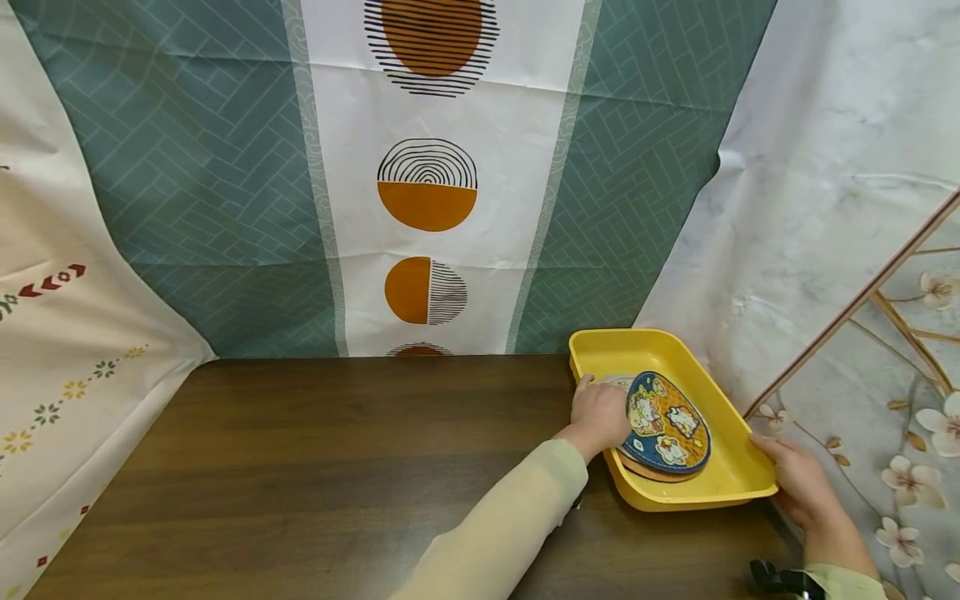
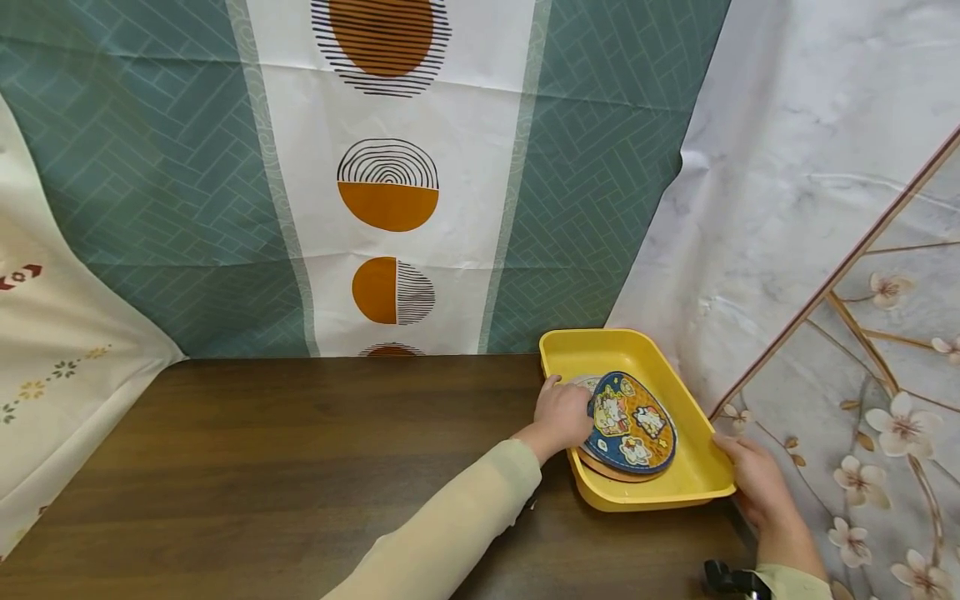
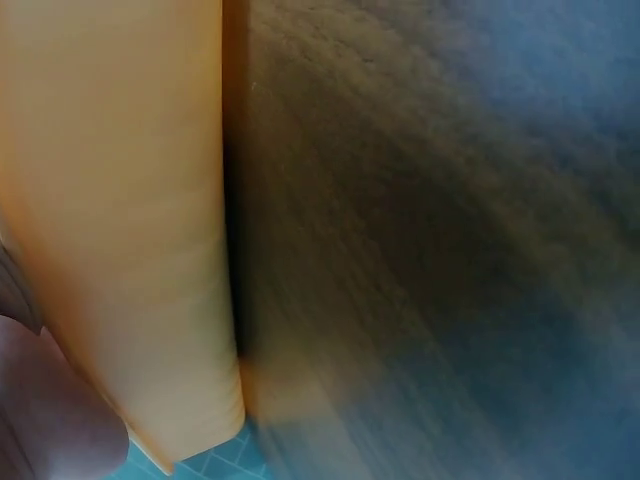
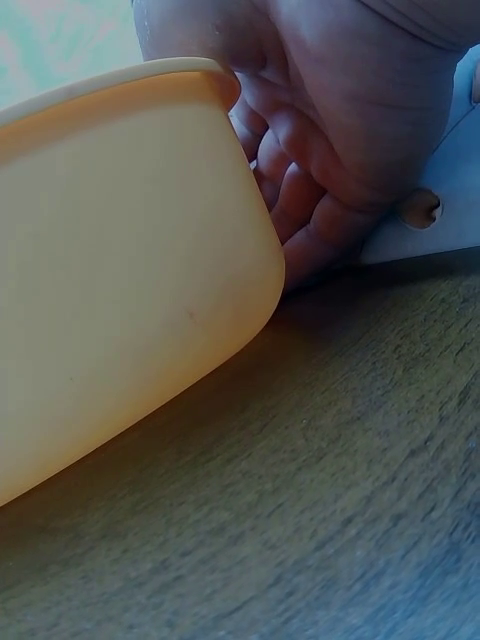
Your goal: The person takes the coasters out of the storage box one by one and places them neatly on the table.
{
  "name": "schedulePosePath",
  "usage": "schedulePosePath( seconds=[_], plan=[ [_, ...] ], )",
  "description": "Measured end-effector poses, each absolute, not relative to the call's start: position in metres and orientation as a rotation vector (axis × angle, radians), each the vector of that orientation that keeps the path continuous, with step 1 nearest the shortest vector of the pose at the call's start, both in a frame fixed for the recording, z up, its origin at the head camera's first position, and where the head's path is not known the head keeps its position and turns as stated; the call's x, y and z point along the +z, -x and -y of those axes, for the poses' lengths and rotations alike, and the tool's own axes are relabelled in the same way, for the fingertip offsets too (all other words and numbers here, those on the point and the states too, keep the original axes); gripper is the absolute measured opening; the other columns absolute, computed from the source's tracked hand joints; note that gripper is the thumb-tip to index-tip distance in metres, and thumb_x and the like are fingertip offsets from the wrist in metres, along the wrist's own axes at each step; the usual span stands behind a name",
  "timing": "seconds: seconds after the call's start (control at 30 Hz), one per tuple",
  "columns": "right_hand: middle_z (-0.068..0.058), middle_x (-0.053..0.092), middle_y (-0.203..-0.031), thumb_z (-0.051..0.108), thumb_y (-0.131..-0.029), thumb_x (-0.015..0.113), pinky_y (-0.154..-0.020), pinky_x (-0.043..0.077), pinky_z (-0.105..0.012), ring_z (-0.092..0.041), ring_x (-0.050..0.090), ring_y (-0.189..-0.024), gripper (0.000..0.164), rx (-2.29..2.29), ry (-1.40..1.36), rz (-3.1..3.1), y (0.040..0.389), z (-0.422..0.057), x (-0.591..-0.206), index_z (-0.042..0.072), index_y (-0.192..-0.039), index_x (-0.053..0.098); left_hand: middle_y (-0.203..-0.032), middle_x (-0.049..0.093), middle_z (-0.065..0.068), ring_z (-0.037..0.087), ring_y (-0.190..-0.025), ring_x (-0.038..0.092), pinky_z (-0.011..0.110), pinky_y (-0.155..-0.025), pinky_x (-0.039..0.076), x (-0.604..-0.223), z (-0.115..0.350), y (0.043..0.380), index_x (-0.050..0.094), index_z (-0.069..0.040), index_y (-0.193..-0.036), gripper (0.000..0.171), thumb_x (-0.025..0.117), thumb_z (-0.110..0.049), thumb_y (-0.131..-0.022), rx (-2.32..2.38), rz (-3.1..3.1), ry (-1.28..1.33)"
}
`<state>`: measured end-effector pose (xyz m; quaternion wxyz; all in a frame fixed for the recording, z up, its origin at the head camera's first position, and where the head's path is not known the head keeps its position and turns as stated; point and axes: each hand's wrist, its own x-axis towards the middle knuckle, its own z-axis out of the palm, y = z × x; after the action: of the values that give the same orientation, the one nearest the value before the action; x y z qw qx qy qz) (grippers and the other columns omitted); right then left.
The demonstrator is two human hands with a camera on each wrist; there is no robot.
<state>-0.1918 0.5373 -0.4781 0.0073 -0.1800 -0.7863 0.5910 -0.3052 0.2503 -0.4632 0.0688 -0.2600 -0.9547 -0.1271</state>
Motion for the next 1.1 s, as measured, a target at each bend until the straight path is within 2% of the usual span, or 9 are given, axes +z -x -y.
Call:
schedulePosePath(
  seconds=[0.2, 0.4, 0.5, 0.63, 0.77, 0.97, 1.1],
  plan=[
    [0.005, 0.065, -0.089, 0.038, -0.106, 0.055, -0.067, 0.06, -0.035, -0.014, 0.067, -0.077, 0.038, 1.907, 0.543, 2.394, 0.19, -0.539, -0.477, 0.001, -0.115, 0.058, -0.083, 0.067, -0.016, 0.005, -0.091, 0.061, 0.036, -0.119, 0.026, -0.468, -0.247, 0.304, 0.073, -0.029, -0.09, 0.005, 0.069, -0.031, -0.093, -0.4, 2.8, 0.813],
    [0.003, 0.065, -0.089, 0.038, -0.106, 0.056, -0.067, 0.06, -0.035, -0.015, 0.067, -0.076, 0.036, 1.961, 0.549, 2.356, 0.19, -0.538, -0.475, 0.003, -0.113, 0.059, -0.102, 0.071, -0.019, 0.003, -0.106, 0.062, 0.035, -0.12, 0.025, -0.47, -0.244, 0.303, 0.075, -0.032, -0.106, 0.012, 0.067, -0.036, -0.097, -0.471, 2.771, 0.82],
    [0.003, 0.065, -0.089, 0.036, -0.106, 0.056, -0.067, 0.06, -0.034, -0.015, 0.066, -0.076, 0.03, 2.001, 0.55, 2.327, 0.19, -0.538, -0.476, 0.007, -0.108, 0.061, -0.107, 0.071, -0.02, 0.004, -0.11, 0.062, 0.035, -0.12, 0.026, -0.471, -0.241, 0.303, 0.075, -0.033, -0.11, 0.015, 0.067, -0.038, -0.098, -0.507, 2.76, 0.819],
    [0.003, 0.065, -0.087, 0.032, -0.106, 0.056, -0.065, 0.059, -0.033, -0.014, 0.066, -0.075, 0.021, 2.068, 0.527, 2.26, 0.19, -0.537, -0.477, 0.018, -0.095, 0.066, -0.106, 0.072, -0.02, 0.004, -0.108, 0.064, 0.033, -0.12, 0.026, -0.471, -0.238, 0.303, 0.075, -0.033, -0.11, 0.015, 0.066, -0.037, -0.099, -0.529, 2.752, 0.823],
    [0.005, 0.066, -0.088, 0.031, -0.107, 0.056, -0.065, 0.059, -0.032, -0.014, 0.066, -0.076, 0.02, 2.084, 0.482, 2.246, 0.189, -0.537, -0.479, 0.024, -0.092, 0.069, -0.104, 0.073, -0.02, 0.004, -0.105, 0.065, 0.032, -0.119, 0.028, -0.469, -0.236, 0.301, 0.075, -0.033, -0.11, 0.014, 0.066, -0.037, -0.099, -0.525, 2.749, 0.832],
    [0.005, 0.066, -0.089, 0.033, -0.107, 0.055, -0.066, 0.06, -0.033, -0.014, 0.067, -0.077, 0.018, 2.07, 0.502, 2.271, 0.19, -0.538, -0.479, 0.023, -0.097, 0.067, -0.105, 0.073, -0.02, 0.003, -0.103, 0.066, 0.03, -0.117, 0.031, -0.467, -0.235, 0.3, 0.074, -0.033, -0.11, 0.014, 0.064, -0.038, -0.1, -0.474, 2.732, 0.863],
    [0.005, 0.065, -0.091, 0.037, -0.107, 0.054, -0.068, 0.06, -0.034, -0.015, 0.067, -0.078, 0.026, 1.988, 0.518, 2.332, 0.189, -0.539, -0.48, 0.012, -0.109, 0.063, -0.101, 0.072, -0.021, 0.0, -0.097, 0.065, 0.025, -0.108, 0.04, -0.468, -0.236, 0.299, 0.073, -0.035, -0.108, 0.014, 0.062, -0.039, -0.102, -0.437, 2.702, 0.887]
  ],
)
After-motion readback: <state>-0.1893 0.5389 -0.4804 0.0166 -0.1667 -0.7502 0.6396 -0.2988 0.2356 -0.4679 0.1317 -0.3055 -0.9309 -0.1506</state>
